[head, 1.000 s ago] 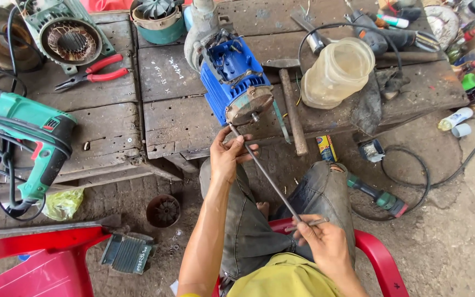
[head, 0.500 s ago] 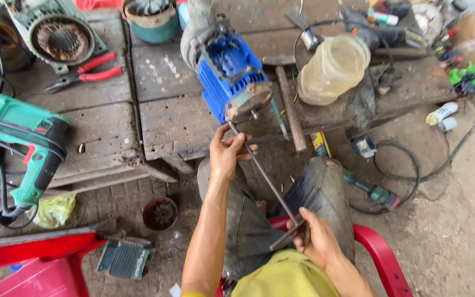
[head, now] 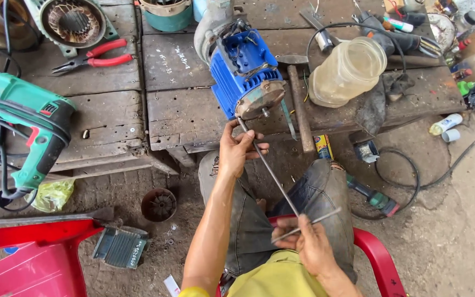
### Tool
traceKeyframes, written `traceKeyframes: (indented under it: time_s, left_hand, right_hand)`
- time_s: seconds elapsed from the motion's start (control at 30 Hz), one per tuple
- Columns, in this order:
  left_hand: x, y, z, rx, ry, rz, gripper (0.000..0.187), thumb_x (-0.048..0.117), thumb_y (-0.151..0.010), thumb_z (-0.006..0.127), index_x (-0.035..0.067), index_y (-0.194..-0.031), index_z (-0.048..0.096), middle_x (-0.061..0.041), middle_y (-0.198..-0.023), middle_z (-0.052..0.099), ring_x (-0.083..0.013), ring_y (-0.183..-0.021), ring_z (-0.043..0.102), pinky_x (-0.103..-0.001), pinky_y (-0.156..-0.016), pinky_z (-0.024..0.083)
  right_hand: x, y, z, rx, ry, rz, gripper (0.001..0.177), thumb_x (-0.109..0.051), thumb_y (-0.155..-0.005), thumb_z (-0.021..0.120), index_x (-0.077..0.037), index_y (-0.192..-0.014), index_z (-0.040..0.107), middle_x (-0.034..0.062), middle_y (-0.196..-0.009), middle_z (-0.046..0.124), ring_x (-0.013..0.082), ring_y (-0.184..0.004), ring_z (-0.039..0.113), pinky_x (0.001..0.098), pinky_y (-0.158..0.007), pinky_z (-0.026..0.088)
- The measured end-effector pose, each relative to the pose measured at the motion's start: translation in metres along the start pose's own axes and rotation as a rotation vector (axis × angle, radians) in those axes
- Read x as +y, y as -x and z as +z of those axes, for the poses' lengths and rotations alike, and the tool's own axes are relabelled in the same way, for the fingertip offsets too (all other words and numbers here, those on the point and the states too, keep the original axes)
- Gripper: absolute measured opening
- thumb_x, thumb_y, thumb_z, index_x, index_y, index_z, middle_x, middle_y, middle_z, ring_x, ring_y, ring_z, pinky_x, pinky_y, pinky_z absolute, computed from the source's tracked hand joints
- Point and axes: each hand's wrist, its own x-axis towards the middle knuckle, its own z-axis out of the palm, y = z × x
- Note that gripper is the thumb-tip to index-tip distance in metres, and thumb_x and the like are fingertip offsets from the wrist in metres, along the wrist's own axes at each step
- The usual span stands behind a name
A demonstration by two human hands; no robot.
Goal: The person is preparing small screws and using a metal rod to work on the internal components of a blue electric motor housing on a wooden workbench.
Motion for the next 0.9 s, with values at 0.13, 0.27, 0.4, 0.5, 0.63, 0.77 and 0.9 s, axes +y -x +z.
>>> traceKeyframes:
  time_s: [0.13,0.27,0.4,0.5,0.63,0.77,0.9]
  left_hand:
    - [0.01,0.002,0.009,-0.009,-0.045,0.007,0.047,0.009,-0.111,0.066,0.008,-0.147,0.035,-0.03,-0.118,0.078,-0.0401,-0.091,0.084,-0.049,-0.074,0.076]
    - [0.033,0.003,0.02,0.05,-0.309,-0.036,0.046,0.013,-0.11,0.068,0.006,-0.145,0.038,-0.027,-0.118,0.079,-0.0366,-0.088,0.085,-0.047,-0.078,0.078]
    - [0.018,-0.002,0.023,0.041,-0.278,0.002,0.041,0.008,-0.111,0.068,0.006,-0.138,0.037,-0.031,-0.115,0.079,-0.0387,-0.087,0.085,-0.046,-0.076,0.078]
    - [0.001,-0.002,0.034,0.058,-0.217,0.062,0.048,0.009,-0.11,0.068,0.008,-0.144,0.034,-0.031,-0.112,0.073,-0.0406,-0.087,0.083,-0.051,-0.076,0.079]
    - [-0.014,-0.002,0.053,0.081,-0.153,0.076,0.048,0.003,-0.11,0.068,0.009,-0.144,0.033,-0.03,-0.111,0.069,-0.0417,-0.086,0.083,-0.05,-0.072,0.077]
    - [-0.017,-0.001,0.056,0.076,-0.126,0.062,0.049,0.006,-0.11,0.068,0.008,-0.142,0.032,-0.033,-0.113,0.069,-0.0437,-0.09,0.083,-0.053,-0.077,0.078]
    - [-0.013,0.002,0.055,0.079,-0.119,0.012,0.056,0.006,-0.109,0.07,0.007,-0.149,0.031,-0.032,-0.111,0.069,-0.0434,-0.088,0.082,-0.053,-0.077,0.077]
  right_hand:
    - [-0.012,-0.011,-0.016,-0.157,-0.726,0.348,0.076,-0.057,-0.118,0.038,0.006,-0.139,0.075,0.0183,-0.079,0.073,0.0391,-0.077,0.077,0.0589,-0.067,0.069]
    - [-0.037,-0.011,-0.023,-0.098,-0.179,0.08,0.06,-0.041,-0.109,0.049,0.002,-0.143,0.074,0.0233,-0.081,0.084,0.0356,-0.073,0.083,0.0467,-0.062,0.071]
    - [-0.035,-0.025,-0.045,-0.006,-0.149,0.026,0.044,-0.029,-0.11,0.058,-0.003,-0.14,0.077,0.0196,-0.067,0.078,0.0309,-0.048,0.076,0.0403,-0.041,0.064]
    - [-0.025,-0.049,-0.078,0.165,0.01,-0.13,0.065,-0.026,-0.109,0.058,-0.005,-0.168,0.041,0.0243,-0.112,0.083,0.0304,-0.068,0.083,0.038,-0.05,0.068]
    - [-0.008,-0.07,-0.122,0.328,0.775,-0.933,0.06,-0.028,-0.113,0.054,0.003,-0.164,0.05,0.0363,-0.171,0.043,0.0513,-0.142,0.065,0.0533,-0.103,0.065]
    - [-0.004,-0.075,-0.136,0.476,1.125,-1.131,0.05,-0.053,-0.099,0.08,-0.013,-0.13,0.085,0.0214,-0.136,0.076,0.0388,-0.118,0.078,0.0497,-0.095,0.071]
    - [0.003,-0.067,-0.132,0.378,1.073,-1.168,0.051,-0.048,-0.096,0.085,-0.01,-0.13,0.085,0.0206,-0.128,0.081,0.0319,-0.106,0.083,0.0429,-0.086,0.07]
